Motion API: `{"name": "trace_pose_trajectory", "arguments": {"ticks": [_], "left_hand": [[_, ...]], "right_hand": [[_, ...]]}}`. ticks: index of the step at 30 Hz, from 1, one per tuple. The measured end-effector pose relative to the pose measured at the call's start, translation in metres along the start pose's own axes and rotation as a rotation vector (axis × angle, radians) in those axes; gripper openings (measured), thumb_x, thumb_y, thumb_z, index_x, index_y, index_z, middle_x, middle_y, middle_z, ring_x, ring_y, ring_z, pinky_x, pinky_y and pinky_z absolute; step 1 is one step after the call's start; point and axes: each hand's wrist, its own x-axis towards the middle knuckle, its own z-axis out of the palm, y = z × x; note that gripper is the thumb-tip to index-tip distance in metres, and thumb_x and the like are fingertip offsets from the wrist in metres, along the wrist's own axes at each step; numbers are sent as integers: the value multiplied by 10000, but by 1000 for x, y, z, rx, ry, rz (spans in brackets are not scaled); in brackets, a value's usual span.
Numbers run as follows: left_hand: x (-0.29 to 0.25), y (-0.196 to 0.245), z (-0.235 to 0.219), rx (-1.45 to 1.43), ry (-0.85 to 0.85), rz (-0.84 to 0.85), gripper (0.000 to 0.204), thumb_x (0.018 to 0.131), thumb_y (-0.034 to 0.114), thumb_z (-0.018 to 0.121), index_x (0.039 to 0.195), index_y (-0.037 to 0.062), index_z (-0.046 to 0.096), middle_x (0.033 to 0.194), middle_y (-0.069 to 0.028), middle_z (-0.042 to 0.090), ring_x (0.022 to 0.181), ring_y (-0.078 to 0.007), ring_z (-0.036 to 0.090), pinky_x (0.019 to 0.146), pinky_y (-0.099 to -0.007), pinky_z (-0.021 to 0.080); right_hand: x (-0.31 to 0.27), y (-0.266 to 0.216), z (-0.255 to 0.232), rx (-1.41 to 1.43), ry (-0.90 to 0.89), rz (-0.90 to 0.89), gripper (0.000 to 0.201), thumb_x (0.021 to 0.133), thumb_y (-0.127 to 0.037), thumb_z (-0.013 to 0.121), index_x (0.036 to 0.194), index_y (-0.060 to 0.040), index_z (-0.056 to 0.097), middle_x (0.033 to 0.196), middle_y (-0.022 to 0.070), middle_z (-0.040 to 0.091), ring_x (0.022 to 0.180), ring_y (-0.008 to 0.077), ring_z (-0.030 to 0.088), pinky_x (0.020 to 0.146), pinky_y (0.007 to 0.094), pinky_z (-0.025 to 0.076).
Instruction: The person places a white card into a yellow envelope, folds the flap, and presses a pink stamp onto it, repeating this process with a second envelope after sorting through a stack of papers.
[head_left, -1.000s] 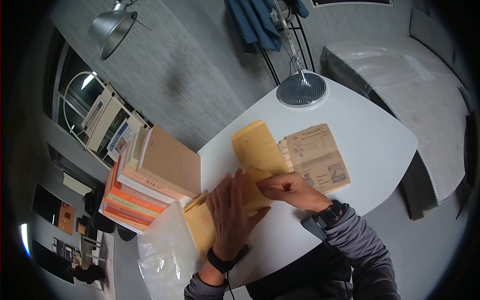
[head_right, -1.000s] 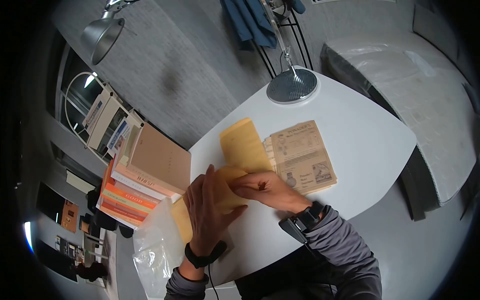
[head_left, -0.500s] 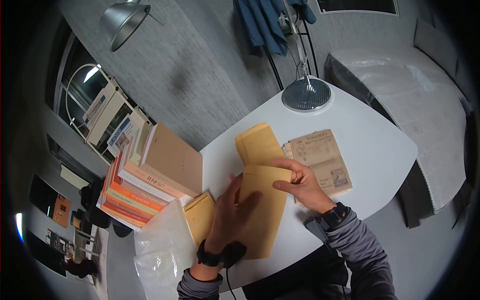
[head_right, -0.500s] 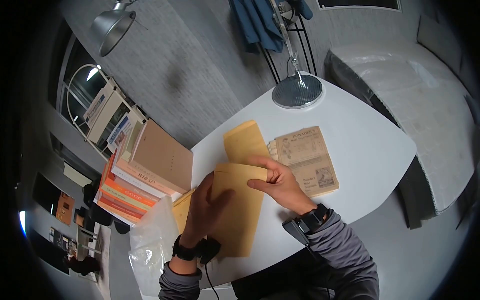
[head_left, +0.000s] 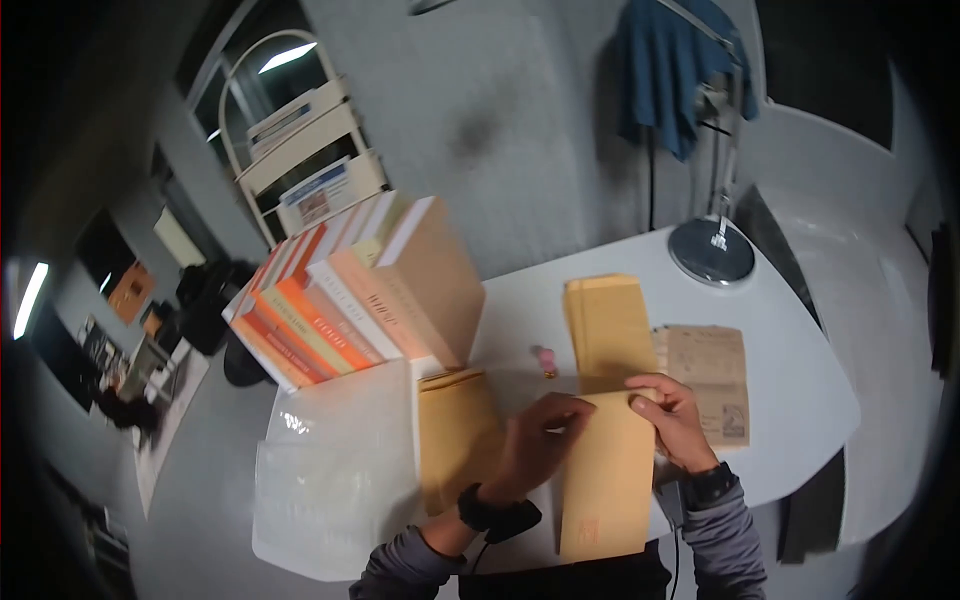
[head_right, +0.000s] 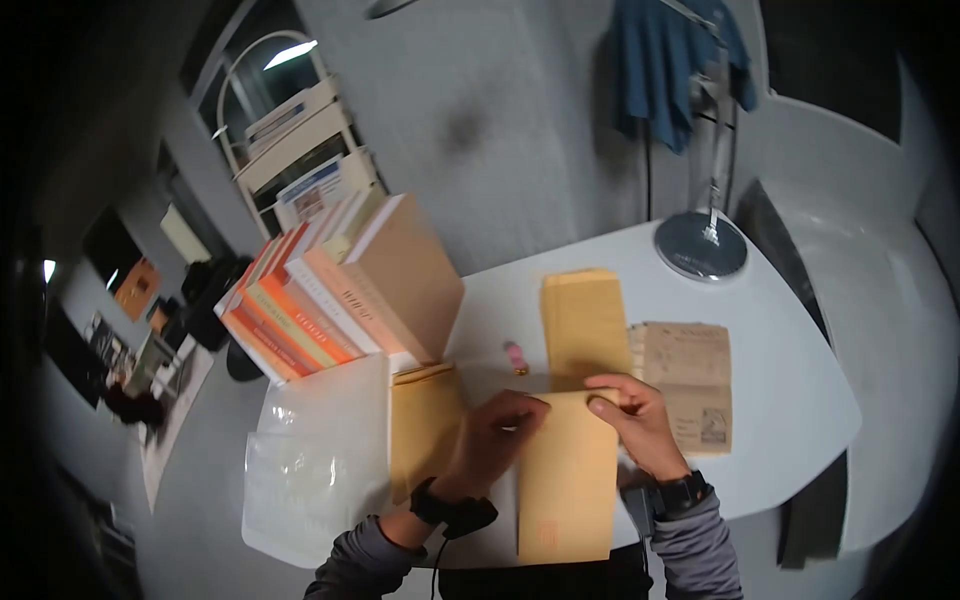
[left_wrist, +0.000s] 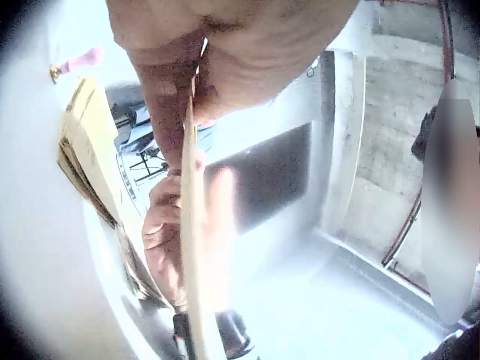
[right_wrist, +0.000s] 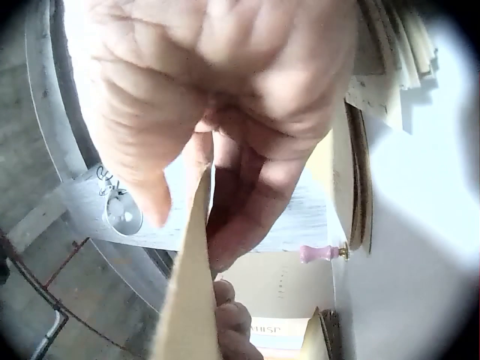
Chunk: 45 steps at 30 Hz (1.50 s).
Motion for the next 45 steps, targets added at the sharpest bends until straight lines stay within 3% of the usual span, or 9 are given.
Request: {"name": "trace_pose_trajectory", "arguments": {"ticks": [4, 17, 20, 24, 32, 36, 38, 41, 45], "left_hand": [[-6, 18, -6, 91, 20, -72, 107, 904, 15, 665, 995, -8, 715, 1006, -82, 693, 869, -98, 661, 714, -238, 587], [-22, 8, -89, 58, 259, 61, 175, 901, 23, 685, 1071, -10, 712, 956, -63, 722, 850, -96, 661, 745, -222, 528], [-15, 1, -129, 89, 323, -172, 186, 902, -1, 671, 1084, -7, 707, 933, -55, 724, 849, -82, 657, 735, -215, 524], [-14, 6, -158, 18, 292, -241, 203, 912, 0, 658, 1111, -8, 699, 927, -45, 724, 832, -75, 654, 726, -215, 521], [-28, 29, -125, -81, 155, -229, 168, 920, 40, 665, 1065, -35, 702, 947, -62, 723, 850, -102, 669, 755, -230, 533], [-37, 20, -104, -36, 70, -197, 141, 919, 74, 676, 1000, -29, 727, 936, -53, 731, 847, -105, 674, 811, -256, 543], [-41, 28, -98, -97, 42, -228, 138, 915, 92, 687, 961, -30, 735, 938, -54, 736, 855, -108, 678, 825, -263, 548], [-47, 10, -98, -19, 165, -223, 158, 877, 80, 724, 1007, -9, 718, 956, -88, 726, 889, -164, 695, 856, -295, 546], [-56, 13, -107, 547, 218, -18, 505, 818, 245, 772, 1251, 51, 597, 1252, -150, 595, 1197, -292, 555, 960, -461, 482]], "right_hand": [[4, 6, 0, -92, 44, 139, 133, 957, -83, 629, 1039, -11, 705, 841, -7, 687, 706, 35, 592, 612, 187, 458], [-1, 0, 4, -228, -579, 459, 314, 941, -25, 642, 1247, 20, 593, 1055, 135, 701, 904, 214, 700, 767, 318, 563], [-2, 1, 6, -227, -589, 435, 307, 944, -22, 637, 1245, 20, 594, 1057, 144, 699, 910, 215, 698, 772, 320, 565], [-1, 9, 2, -205, -533, 403, 298, 974, -73, 603, 1250, 38, 583, 1067, 153, 693, 920, 224, 696, 802, 327, 564], [2, 5, 53, -72, -154, 148, 396, 1035, -187, 502, 1298, 109, 518, 995, 155, 695, 925, 239, 684, 830, 329, 561], [5, 11, 82, -186, -152, 109, 304, 989, -156, 612, 1229, 30, 630, 972, 74, 710, 887, 100, 641, 795, 243, 510], [8, 19, 91, -230, -92, 54, 155, 934, -110, 688, 1037, 2, 718, 874, 16, 711, 762, 40, 609, 674, 201, 475], [10, 20, 94, -324, -55, 68, 110, 919, -101, 702, 917, 5, 734, 774, -2, 700, 646, 33, 591, 576, 194, 451], [25, 34, 69, -403, 12, 38, 126, 919, -111, 704, 891, 9, 730, 753, 3, 703, 617, 40, 594, 566, 201, 463]]}}
